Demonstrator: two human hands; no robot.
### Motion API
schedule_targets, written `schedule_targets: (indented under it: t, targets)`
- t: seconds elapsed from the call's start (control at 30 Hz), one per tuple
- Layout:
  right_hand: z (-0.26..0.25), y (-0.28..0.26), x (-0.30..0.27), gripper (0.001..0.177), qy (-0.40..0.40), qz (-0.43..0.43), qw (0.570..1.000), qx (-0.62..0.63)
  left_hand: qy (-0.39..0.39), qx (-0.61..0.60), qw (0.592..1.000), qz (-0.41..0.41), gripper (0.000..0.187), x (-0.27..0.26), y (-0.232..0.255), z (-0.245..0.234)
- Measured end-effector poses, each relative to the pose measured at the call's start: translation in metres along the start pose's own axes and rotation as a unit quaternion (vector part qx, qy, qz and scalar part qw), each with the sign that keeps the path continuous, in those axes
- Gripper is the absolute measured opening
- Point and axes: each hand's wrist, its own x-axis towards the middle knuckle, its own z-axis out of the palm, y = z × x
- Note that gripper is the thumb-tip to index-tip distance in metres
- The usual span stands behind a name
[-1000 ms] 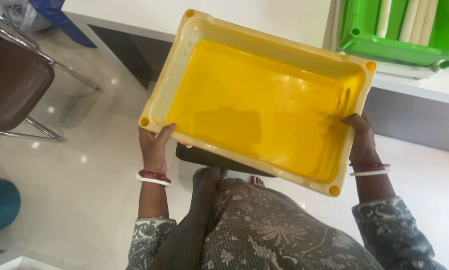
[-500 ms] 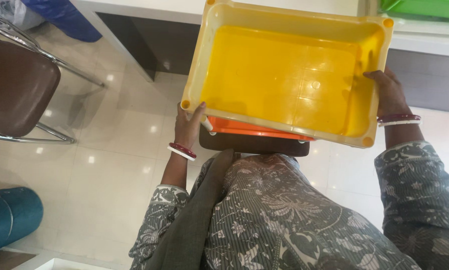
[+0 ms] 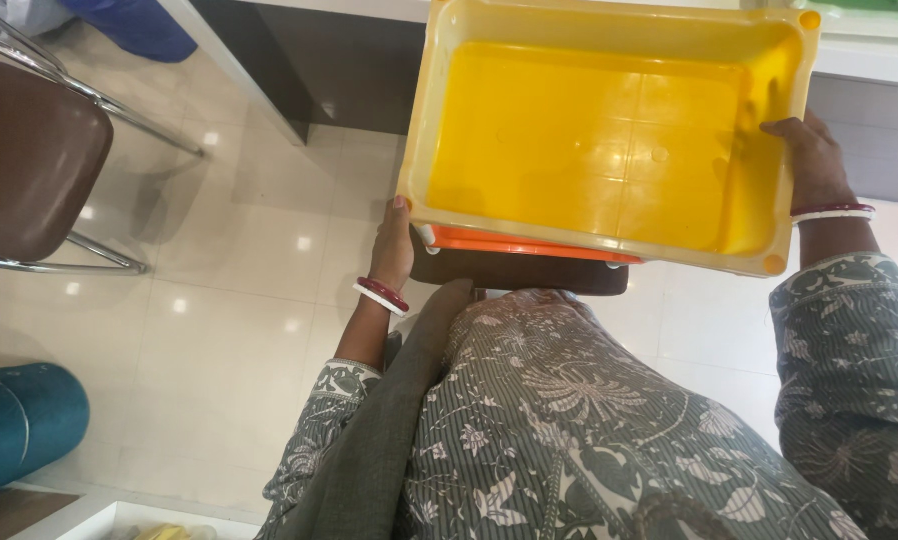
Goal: The person assembles a small plastic stool by inserting white cylindrical legs into the corners of an orange tray. They then repeat the process with a yellow tray, stacking it on top of the orange one. The person handles the trays and legs by hand, ensuring each leg is securely inserted.
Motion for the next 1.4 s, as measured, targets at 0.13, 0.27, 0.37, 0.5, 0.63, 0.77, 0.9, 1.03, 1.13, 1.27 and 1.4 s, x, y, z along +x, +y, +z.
schedule_targets:
  t: [0.13,0.27,0.37,0.5,0.63,0.77,0.9,1.03,1.13,1.27,1.4]
  targets:
    - [-0.001,0.006,0.001,0.050,0.012,0.056,0.991,0.122,-0.003,0.029,0.999,-0.020,0.069,-0.004,-0.002,0.000]
    - [0.002,0.003,-0.002,0.050,0.042,0.065,0.991,0.110,-0.010,0.048,0.999,0.007,0.068,-0.005,-0.001,0.002]
    - [0.002,0.001,-0.006,0.050,0.029,0.057,0.990,0.129,-0.012,0.051,0.999,0.007,0.067,-0.004,-0.001,0.003]
    - [0.002,0.005,-0.005,0.046,0.036,0.056,0.990,0.121,-0.006,0.052,0.999,-0.014,0.067,-0.001,0.001,0.003]
    - [0.004,0.009,0.004,0.046,0.015,0.051,0.991,0.125,-0.003,0.049,0.999,-0.011,0.066,-0.001,0.001,0.003]
    - [0.004,0.015,0.011,0.049,0.008,0.048,0.992,0.117,-0.004,0.061,0.998,-0.004,0.065,-0.004,0.004,0.002]
    - [-0.003,0.027,0.021,0.048,-0.012,0.048,0.991,0.121,-0.009,0.062,0.998,-0.015,0.065,-0.010,0.010,0.001]
    - [-0.010,0.042,0.032,0.040,0.010,0.033,0.999,0.039,-0.007,0.064,0.997,-0.029,0.065,-0.013,0.017,0.001]
    - [-0.010,0.043,0.034,0.036,-0.015,0.001,1.000,-0.003,-0.001,0.054,0.998,-0.038,0.063,-0.014,0.019,0.002]
    - [-0.004,0.026,0.030,0.037,-0.039,0.030,0.999,0.002,0.010,0.024,1.000,0.002,0.057,-0.013,0.019,0.005]
    - [0.015,0.008,0.025,0.043,-0.086,0.098,0.988,0.078,0.053,0.017,0.998,0.017,0.054,-0.014,0.020,0.011]
